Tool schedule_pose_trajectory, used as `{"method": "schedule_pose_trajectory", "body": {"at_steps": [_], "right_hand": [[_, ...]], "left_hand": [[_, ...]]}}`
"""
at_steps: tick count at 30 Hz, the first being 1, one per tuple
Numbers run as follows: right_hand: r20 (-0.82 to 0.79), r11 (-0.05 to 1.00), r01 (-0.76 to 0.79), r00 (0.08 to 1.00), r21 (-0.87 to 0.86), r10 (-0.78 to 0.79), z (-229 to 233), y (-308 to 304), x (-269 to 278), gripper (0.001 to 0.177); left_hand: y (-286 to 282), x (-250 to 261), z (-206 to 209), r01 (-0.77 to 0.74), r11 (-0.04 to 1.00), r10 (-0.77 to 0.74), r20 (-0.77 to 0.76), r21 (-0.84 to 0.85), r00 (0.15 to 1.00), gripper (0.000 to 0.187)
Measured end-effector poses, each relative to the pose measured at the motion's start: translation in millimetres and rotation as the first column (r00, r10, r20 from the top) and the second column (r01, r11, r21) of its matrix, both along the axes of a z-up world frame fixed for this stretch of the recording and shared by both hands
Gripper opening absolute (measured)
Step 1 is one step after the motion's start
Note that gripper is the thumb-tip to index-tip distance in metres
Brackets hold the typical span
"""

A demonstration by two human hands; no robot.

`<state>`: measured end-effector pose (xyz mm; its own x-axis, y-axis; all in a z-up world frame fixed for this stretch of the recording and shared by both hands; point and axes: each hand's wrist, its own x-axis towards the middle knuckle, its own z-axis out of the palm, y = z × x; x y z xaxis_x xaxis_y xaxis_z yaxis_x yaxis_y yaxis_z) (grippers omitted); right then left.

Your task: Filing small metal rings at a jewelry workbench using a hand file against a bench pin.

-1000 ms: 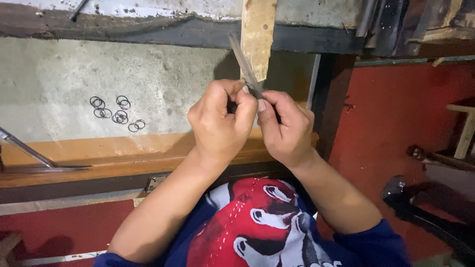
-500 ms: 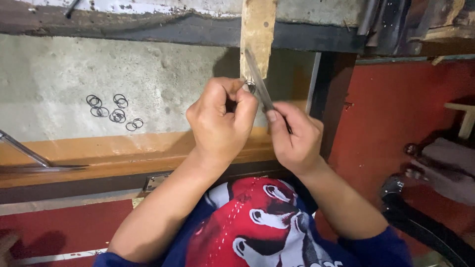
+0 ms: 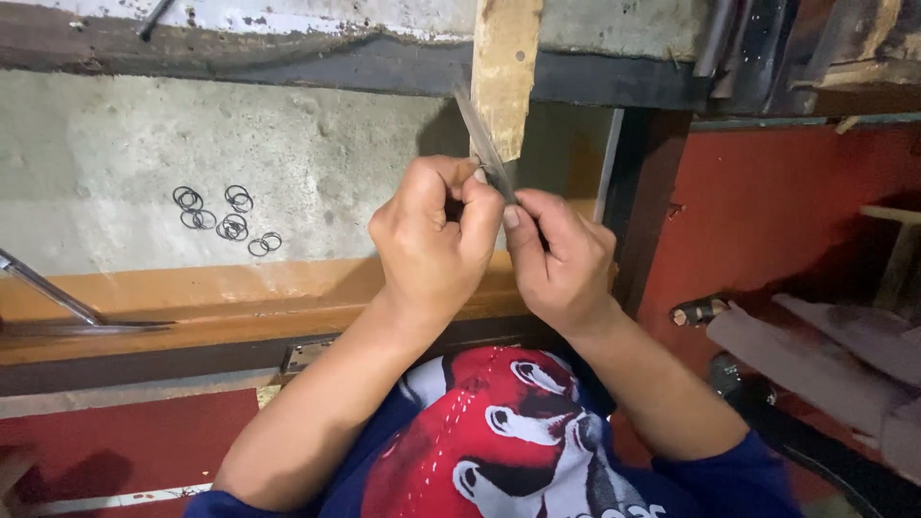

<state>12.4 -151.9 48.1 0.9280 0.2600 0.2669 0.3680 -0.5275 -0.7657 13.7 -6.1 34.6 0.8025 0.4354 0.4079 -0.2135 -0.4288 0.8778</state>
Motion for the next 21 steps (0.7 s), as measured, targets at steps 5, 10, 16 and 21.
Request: {"method": "schedule_pose_trajectory", "body": {"at_steps": [5,10,16,21], "right_hand": [[0.020,0.999,0.020,1.000,-0.038,-0.020,-4.4,-8.2,-14.1,0.011],[-0.006,0.997,0.060,0.998,-0.049,-0.061,-6.3,-20.0,-32.4,0.006],[-0.067,0.997,0.075,0.995,-0.021,-0.076,-4.8,-24.7,-22.8,0.012],[-0.043,0.998,0.015,0.999,0.066,-0.013,-1.3,0.2,2.6,0.013]], "left_hand": [[-0.6,0.7,-2.4,-0.002,1.000,0.002,0.004,0.010,1.000,0.009],[-0.8,-1.0,-1.5,-0.005,1.000,0.005,0.005,0.011,1.000,0.009],[0.1,-0.5,-0.9,0.010,1.000,-0.010,0.012,0.020,1.000,0.008],[0.5,-1.4,-6.5,0.011,1.000,-0.011,0.020,0.022,1.000,0.009]]}}
